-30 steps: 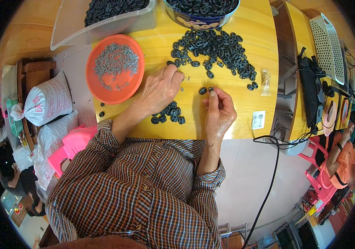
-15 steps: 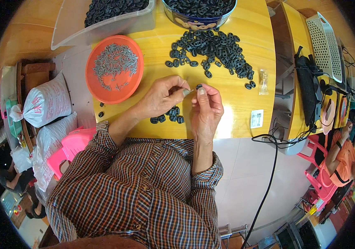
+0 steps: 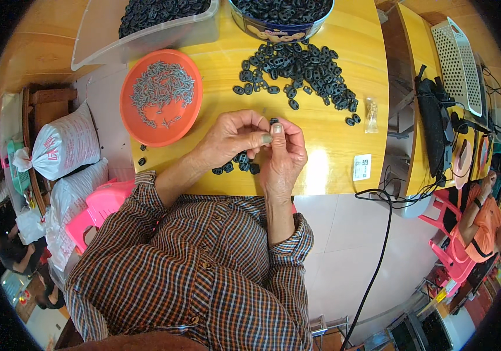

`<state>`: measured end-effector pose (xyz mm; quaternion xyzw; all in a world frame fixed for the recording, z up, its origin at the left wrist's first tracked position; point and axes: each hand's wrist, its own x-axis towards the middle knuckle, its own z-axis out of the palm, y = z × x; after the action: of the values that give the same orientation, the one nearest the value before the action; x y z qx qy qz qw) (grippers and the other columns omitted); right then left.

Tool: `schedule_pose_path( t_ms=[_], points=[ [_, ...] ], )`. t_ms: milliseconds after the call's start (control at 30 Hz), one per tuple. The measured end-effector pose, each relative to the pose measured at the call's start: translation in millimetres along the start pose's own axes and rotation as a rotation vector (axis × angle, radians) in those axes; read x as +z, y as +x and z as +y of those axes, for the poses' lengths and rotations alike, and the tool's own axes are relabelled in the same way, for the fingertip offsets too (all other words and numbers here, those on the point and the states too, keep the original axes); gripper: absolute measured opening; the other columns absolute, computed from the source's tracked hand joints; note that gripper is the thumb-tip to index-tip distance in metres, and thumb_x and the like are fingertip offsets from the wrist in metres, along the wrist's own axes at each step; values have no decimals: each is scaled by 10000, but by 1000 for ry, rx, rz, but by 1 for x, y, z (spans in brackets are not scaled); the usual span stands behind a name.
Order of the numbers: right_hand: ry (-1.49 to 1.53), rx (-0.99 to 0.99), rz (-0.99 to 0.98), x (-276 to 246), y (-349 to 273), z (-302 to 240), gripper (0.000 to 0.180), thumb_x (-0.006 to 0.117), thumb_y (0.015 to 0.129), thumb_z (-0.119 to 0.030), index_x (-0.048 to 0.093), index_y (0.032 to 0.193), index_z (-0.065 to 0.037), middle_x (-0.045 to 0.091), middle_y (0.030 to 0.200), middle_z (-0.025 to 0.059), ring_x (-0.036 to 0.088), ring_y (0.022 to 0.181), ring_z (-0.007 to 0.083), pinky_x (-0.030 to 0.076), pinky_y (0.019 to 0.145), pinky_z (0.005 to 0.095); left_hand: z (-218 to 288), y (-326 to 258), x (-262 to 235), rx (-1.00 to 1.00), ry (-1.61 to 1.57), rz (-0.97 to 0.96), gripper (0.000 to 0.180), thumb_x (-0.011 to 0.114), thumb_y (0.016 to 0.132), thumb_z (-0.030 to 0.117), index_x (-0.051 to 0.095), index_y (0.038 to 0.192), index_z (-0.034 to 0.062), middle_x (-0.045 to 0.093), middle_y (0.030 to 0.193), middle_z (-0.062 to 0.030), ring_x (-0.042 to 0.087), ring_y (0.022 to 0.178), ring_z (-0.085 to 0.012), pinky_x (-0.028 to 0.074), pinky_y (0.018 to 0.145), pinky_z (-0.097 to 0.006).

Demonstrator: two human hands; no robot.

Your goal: Assembling small silver screws into black plastic components at a workbench.

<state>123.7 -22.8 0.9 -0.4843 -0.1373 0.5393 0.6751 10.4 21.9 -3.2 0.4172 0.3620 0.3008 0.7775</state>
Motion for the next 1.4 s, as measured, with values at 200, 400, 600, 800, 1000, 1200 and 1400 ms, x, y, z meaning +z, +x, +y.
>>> schedule_pose_path(
  t_ms=[200,400,600,800,1000,1200,1400],
  points=[
    [59,42,-70,-1,-3,-3,123,572,921,-119,590,987,-16,598,807,27,532,669,75,448,595,209,-3,1,-1,33,-27,25,135,597,899,102,596,982,-5,599,789,-22,542,607,-50,454,515,-186],
    [-84,12,-37,-5,-3,-4,111,576,916,-117,589,925,-8,594,770,23,505,641,71,427,598,200,1,1,-5,42,-75,29,116,587,897,86,606,958,-11,593,740,-24,561,615,-66,480,522,-199],
    [-171,-1,-10,-7,-5,-9,91,578,899,-97,588,902,-6,609,779,31,513,627,64,426,576,193,-3,4,-10,6,-227,58,103,579,879,55,615,951,-9,607,729,-44,592,612,-97,530,526,-237],
    [-184,25,-27,-3,-8,-10,105,596,890,-97,590,893,8,607,706,23,517,608,54,421,587,193,-4,4,-10,11,-330,74,110,579,876,55,614,955,-13,610,730,-56,609,613,-114,540,525,-246],
    [-238,-2,-31,-3,-8,-9,103,596,885,-96,589,883,7,619,733,31,515,600,53,410,563,186,-5,5,-11,26,-365,68,121,583,876,56,614,966,-18,618,749,-63,614,622,-118,551,528,-253],
    [-235,-3,-9,1,-9,-9,100,599,880,-92,588,881,8,617,748,30,498,589,52,393,550,186,-5,5,-12,27,-345,73,131,586,875,56,613,977,-22,621,771,-67,619,638,-121,561,542,-262],
    [-242,-3,9,3,-10,-11,103,599,884,-94,590,880,9,618,756,31,500,597,52,399,560,189,-6,5,-11,33,-272,98,123,591,876,56,613,970,-21,620,756,-60,617,631,-114,562,543,-253]
  ],
)
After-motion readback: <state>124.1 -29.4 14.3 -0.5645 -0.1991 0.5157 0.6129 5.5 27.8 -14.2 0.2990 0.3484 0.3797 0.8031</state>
